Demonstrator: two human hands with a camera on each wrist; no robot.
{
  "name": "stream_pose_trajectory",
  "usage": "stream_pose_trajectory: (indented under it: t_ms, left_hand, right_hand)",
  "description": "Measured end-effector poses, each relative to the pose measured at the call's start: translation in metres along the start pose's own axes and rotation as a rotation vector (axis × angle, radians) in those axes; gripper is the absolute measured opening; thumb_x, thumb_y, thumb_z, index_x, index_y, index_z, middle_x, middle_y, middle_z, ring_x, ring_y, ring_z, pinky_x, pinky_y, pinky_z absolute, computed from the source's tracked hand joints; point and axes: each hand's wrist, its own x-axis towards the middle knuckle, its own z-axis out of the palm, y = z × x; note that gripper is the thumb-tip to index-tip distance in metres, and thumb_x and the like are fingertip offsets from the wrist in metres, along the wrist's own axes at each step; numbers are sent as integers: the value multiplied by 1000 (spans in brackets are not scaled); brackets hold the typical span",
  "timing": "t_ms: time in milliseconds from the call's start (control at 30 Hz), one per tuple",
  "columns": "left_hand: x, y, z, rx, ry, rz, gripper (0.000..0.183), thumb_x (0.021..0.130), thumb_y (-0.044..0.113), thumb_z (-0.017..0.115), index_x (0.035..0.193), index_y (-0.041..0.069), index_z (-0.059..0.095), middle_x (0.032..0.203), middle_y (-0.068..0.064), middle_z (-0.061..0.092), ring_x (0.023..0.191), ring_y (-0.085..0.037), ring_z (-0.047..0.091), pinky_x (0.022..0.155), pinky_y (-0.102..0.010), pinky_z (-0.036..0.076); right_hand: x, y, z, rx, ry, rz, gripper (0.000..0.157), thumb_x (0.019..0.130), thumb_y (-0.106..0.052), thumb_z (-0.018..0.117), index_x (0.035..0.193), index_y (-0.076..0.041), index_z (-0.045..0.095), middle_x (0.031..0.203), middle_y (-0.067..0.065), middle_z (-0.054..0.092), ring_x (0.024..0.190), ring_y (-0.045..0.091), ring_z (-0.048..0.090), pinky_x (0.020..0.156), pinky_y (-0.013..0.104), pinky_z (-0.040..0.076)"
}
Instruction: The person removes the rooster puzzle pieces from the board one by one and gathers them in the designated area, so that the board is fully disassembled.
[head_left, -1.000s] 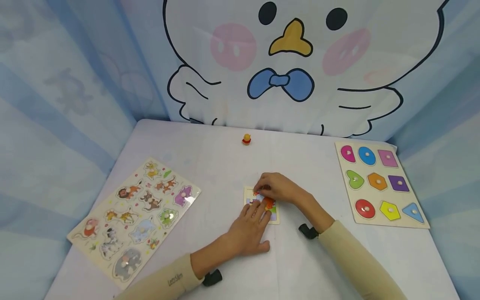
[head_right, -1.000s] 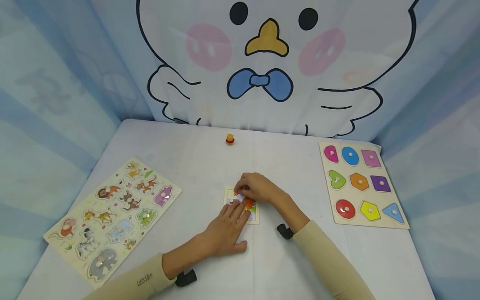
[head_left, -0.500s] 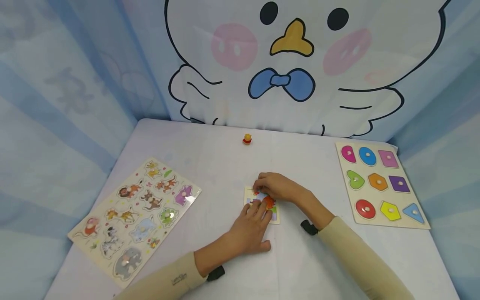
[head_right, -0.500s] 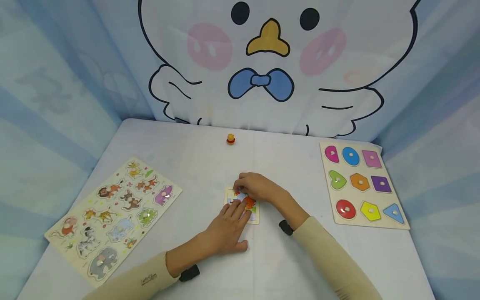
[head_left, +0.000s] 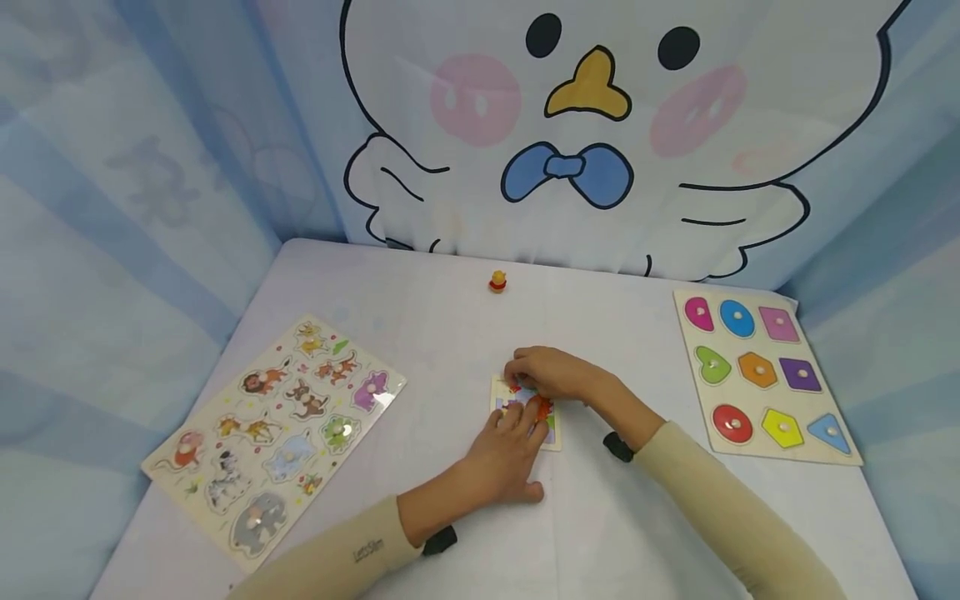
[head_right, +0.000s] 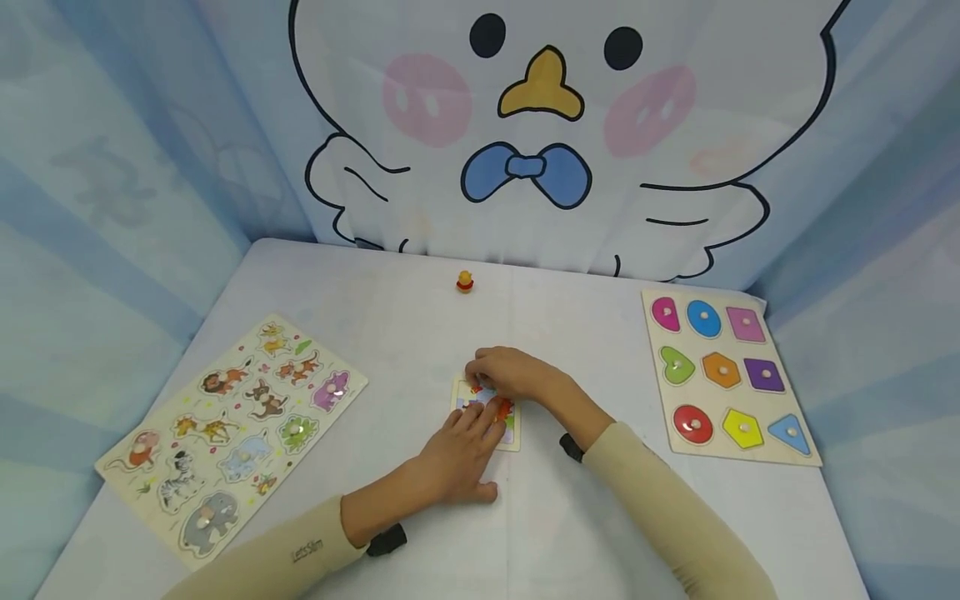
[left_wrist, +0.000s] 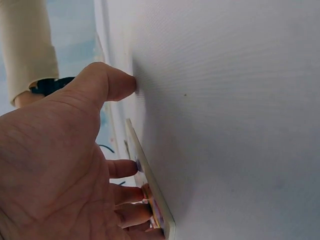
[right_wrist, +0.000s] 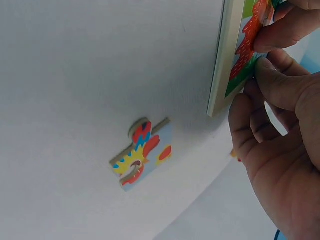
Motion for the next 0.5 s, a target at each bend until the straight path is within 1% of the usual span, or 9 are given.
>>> stream_pose_trajectory:
  t_ms: [133,233,400,500]
  left_hand:
    - [1,1,-2,4,3,-8,82,78,69,62,136,13,44,153,-11,31,133,-27,36,100,-45,39]
    - [2,2,-3,8,0,-12,81,77,70,62,134,14,45,152,-11,33,132,-27,37,99,-45,40]
    - [4,2,-6,21,-40,-19,83,78,71,60,136,15,44,154,-10,31,134,-27,35,100,-45,40]
    - [4,2,-6,26,-46,-23,84,78,72,60,137,15,43,154,-10,31,134,-26,35,100,-45,40]
  right_hand:
    - [2,1,0,-1,-32,-12,20,95,3,57,96,-15,66,85,-5,50,78,12,48,74,28,44]
    - [3,1,-1,2,-41,-9,21,94,4,56,94,-15,65,84,-5,49,78,12,48,74,29,44]
    - [4,1,-2,-4,-47,-4,21,94,4,56,93,-16,64,83,-4,49,77,12,47,74,28,43]
    - [5,-1,-4,-4,-53,-1,20,94,5,57,92,-15,63,82,-4,48,77,12,47,74,28,42]
